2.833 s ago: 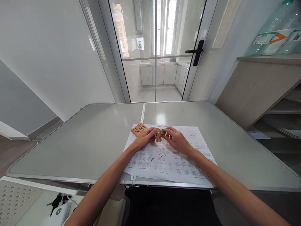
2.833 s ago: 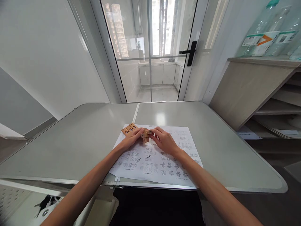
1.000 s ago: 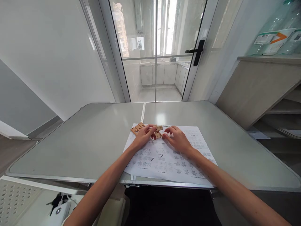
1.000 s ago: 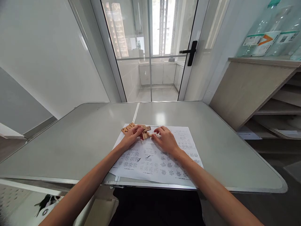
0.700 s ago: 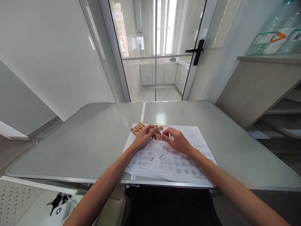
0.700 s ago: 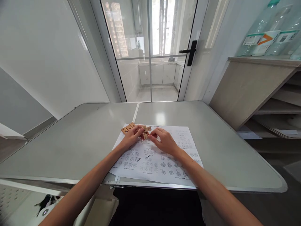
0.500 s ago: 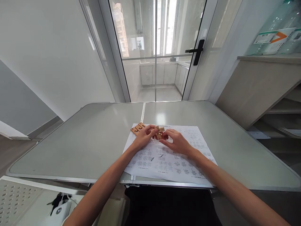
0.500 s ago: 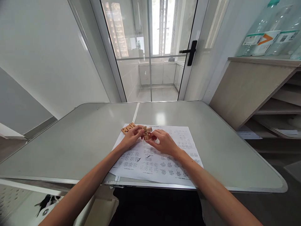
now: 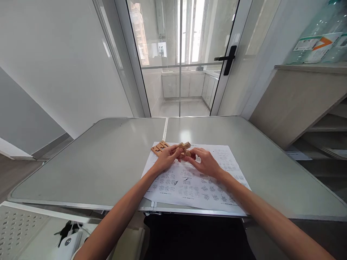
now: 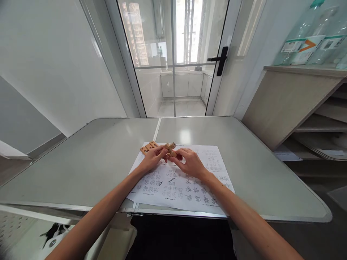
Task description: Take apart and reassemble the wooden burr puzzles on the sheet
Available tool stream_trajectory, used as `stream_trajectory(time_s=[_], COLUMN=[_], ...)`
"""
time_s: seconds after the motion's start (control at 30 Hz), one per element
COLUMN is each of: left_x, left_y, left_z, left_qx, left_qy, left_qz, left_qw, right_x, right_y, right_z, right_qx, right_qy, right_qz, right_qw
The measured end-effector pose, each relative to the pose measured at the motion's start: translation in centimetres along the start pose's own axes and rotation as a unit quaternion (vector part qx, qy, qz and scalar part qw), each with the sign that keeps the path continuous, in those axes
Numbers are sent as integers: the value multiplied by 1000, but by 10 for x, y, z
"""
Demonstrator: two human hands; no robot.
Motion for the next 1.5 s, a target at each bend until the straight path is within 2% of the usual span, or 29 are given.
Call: stream_trajectory(time_s=[0.13,0.37,0.6,1.07,1.17,1.37,1.5], left_x=[4,0,-5,3,1,-10,-13], left_y=[-1,0,1,-1,0,4,7], left_z=[-2,-1,-7,-6,-7,-2,-7], left_qx=[12,1,32,64,55,-9,4], left_qy=[10,-42,-23,13,-5,-93,-112], left_qz=[2,-4,-8,0,-7,-42,-43], left_qw=[1000,999,999,998,998,995,993], right_x=[1,-1,-1,2,0,-5,-10], right_y=[-1,-1,-1,-3,-3,-2,-1], right_z=[3,3,3,4,1,-1,0], right_qx=[-6,-8,-4,-2,5,15,4], right_qy=[-4,5,-7,-45,-47,-57,-50], right_qz=[-7,-19,-17,-16,-26,-53,-64], right_qw=[1000,1000,1000,999,999,997,997])
Point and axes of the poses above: each hand's wrist, its own y-axis away from the middle knuckle, its own z-axis out of the back of the hand, x = y × z, the point moved 10 cm from there along -y, towards the middle knuckle, and after that the axes turned 5 degrees about y, right-handed, at the moved point
